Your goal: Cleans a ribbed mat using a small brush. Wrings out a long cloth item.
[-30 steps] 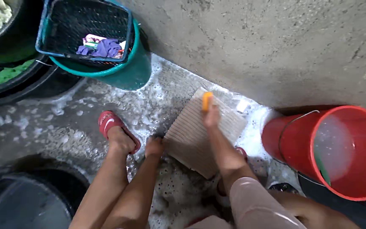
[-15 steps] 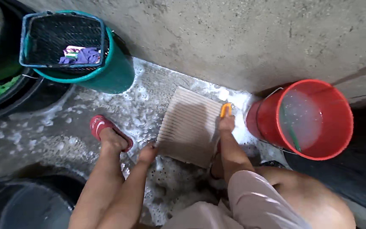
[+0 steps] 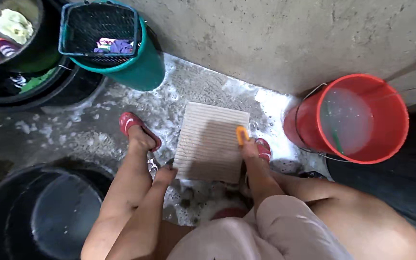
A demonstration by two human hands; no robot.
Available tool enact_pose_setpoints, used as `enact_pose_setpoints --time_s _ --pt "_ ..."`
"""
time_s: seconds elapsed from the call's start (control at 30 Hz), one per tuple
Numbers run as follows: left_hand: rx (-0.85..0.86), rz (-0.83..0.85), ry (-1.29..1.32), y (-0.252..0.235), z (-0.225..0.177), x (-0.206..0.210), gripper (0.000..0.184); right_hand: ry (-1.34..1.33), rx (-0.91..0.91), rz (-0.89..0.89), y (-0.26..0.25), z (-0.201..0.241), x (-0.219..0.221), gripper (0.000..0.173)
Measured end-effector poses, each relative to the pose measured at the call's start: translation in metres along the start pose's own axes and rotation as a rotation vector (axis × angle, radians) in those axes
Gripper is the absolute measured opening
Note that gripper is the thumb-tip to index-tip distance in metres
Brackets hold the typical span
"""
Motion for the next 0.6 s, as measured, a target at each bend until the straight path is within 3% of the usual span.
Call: enact_pose_setpoints --time_s 0.03,0.1,0.17,0.23,0.3,0.4,0.5,0.6 --pt "0.014 -0.040 -0.041 -0.026 0.011 0.018 0.037 -0.034 0.084 -0.036 -0.004 -0.004 -0.006 0.079" --pt "0.055 0.034 -0.110 -0.061 0.027 0.042 0.046 -0.136 0.123 -0.063 0.005 0.019 0.002 0.085" --pt "0.079 0.087 -0.085 -0.071 0.032 0.052 0.050 -0.220 -0.137 -0.036 0.036 0.073 0.041 0.084" --pt "0.095 0.109 -0.019 -0.073 0.032 0.059 0.048 -0.245 -0.417 0.166 0.086 0.126 0.101 0.079" --pt "0.078 0.105 0.031 -0.073 0.033 0.063 0.046 -0.184 -0.477 0.395 0.127 0.153 0.140 0.078" --pt "0.042 0.109 0.115 -0.071 0.033 0.063 0.045 -0.036 -0.306 0.394 0.113 0.125 0.126 0.068" --pt "0.032 0.129 0.162 -0.072 0.040 0.058 0.045 0.174 -0.021 0.269 0.068 0.042 0.060 0.060" --pt "0.033 0.133 0.140 -0.079 0.042 0.061 0.047 0.184 0.231 0.123 0.052 -0.019 0.002 0.071"
Point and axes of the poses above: each hand's wrist, its own y-axis away from the middle knuckle, its own x-axis out of the palm, z = x × y, the point moved 5 cm from there along -y, towards the middle knuckle, and after that the axes turned 10 degrees about -y, right-handed, at the moved point
